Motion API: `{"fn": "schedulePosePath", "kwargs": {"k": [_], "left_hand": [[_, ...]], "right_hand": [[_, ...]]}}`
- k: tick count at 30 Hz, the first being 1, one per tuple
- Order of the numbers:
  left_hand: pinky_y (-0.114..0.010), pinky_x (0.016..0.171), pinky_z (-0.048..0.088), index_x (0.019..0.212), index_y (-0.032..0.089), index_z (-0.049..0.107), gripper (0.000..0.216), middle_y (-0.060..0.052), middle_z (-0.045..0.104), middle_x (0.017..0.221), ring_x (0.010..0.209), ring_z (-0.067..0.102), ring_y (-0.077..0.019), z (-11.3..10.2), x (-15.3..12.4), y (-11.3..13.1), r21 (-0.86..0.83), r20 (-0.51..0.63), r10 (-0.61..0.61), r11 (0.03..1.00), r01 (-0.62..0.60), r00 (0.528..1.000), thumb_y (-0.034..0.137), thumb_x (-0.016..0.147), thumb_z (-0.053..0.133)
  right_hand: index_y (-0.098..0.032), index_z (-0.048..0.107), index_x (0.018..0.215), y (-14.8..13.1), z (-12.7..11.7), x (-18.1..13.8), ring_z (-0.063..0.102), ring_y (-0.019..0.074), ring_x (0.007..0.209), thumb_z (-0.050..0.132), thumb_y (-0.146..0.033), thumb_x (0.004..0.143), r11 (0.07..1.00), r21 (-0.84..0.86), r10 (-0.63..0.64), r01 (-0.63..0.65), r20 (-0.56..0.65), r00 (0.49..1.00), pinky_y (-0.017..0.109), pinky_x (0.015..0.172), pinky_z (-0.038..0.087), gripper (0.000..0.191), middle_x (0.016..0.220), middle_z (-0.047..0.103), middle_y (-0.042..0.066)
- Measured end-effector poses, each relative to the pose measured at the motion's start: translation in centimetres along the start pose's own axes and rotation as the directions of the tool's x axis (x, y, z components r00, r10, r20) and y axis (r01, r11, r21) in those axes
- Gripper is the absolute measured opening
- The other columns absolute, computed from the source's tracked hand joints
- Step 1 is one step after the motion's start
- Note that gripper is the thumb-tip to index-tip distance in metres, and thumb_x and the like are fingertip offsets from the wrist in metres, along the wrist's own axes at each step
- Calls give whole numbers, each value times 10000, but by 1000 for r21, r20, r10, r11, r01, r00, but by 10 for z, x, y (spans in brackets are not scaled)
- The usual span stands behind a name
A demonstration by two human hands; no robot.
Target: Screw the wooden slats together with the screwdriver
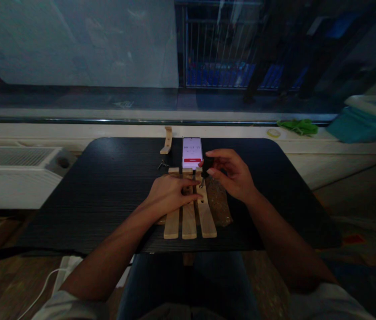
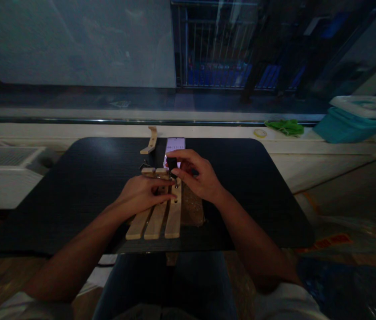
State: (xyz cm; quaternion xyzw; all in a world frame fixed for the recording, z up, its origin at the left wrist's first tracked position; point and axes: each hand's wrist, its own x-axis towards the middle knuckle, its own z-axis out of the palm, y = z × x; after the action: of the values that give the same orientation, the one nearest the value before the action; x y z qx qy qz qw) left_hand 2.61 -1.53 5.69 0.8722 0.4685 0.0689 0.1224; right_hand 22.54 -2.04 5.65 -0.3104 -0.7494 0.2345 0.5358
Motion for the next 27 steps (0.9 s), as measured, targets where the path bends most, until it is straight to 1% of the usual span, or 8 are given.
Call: {"fn": "schedulePosePath", "kwargs": {"k": [3, 7, 11, 17, 22, 24, 27], "left_hand": [[-355, 747, 532, 1139, 317, 704, 479, -57, 740, 1023, 916, 684, -264, -1, 0, 0, 6, -9, 5, 1000, -5, 1000, 637, 801, 593], [-351, 743, 533, 1135, 320, 707, 479, -55, 746, 983, 886, 687, -256, 0, 0, 0, 6, -4, -8, 1000, 8, 1000, 640, 798, 593], [-374, 771, 536, 1134, 302, 709, 482, -69, 740, 1018, 932, 681, -272, 1, 0, 0, -4, -12, 5, 1000, -5, 1000, 629, 796, 605], [-391, 759, 540, 1132, 299, 708, 484, -73, 736, 1039, 926, 684, -281, 2, 0, -2, 1, -21, 28, 1000, -28, 999, 633, 802, 594], [-365, 724, 535, 1124, 292, 714, 495, -73, 742, 992, 872, 685, -263, 3, 0, -3, -7, -31, 30, 1000, -30, 999, 643, 800, 585], [-363, 709, 532, 1121, 294, 716, 502, -71, 746, 957, 839, 687, -260, 3, 0, -3, -9, -35, 21, 1000, -22, 999, 652, 795, 583], [-377, 718, 532, 1119, 301, 716, 502, -76, 745, 990, 866, 688, -275, 3, 0, -2, -4, -25, 11, 1000, -11, 1000, 657, 791, 584]], "right_hand": [[-332, 580, 1155, -1, 1, 1, 574, 100, 707, 640, -297, 842, 1000, 10, -13, 13, -26, 1000, 246, 568, 474, 320, 995, 639, -16], [-314, 581, 1139, -1, 2, 2, 572, 117, 709, 647, -347, 833, 1000, -19, 6, -6, -38, 999, 271, 574, 479, 315, 978, 634, -4], [-324, 576, 1132, -1, 2, 2, 533, 112, 654, 653, -379, 823, 999, -44, 21, -23, -52, 998, 283, 558, 469, 323, 948, 629, -12], [-349, 585, 1103, -1, 5, 2, 485, 102, 602, 679, -386, 802, 999, -37, 6, -9, -92, 996, 271, 527, 442, 318, 896, 604, -30], [-330, 609, 1060, 1, 5, 2, 488, 115, 613, 667, -419, 804, 998, -59, 11, -15, -64, 998, 289, 533, 448, 277, 875, 594, -19], [-335, 610, 1070, 2, 5, 2, 491, 118, 619, 670, -414, 803, 999, -54, 7, -10, -48, 999, 294, 538, 450, 285, 880, 593, -18], [-350, 596, 1115, 3, 4, 2, 494, 123, 627, 661, -403, 813, 999, -50, 8, -10, -27, 1000, 300, 542, 454, 314, 890, 593, -16]]}}
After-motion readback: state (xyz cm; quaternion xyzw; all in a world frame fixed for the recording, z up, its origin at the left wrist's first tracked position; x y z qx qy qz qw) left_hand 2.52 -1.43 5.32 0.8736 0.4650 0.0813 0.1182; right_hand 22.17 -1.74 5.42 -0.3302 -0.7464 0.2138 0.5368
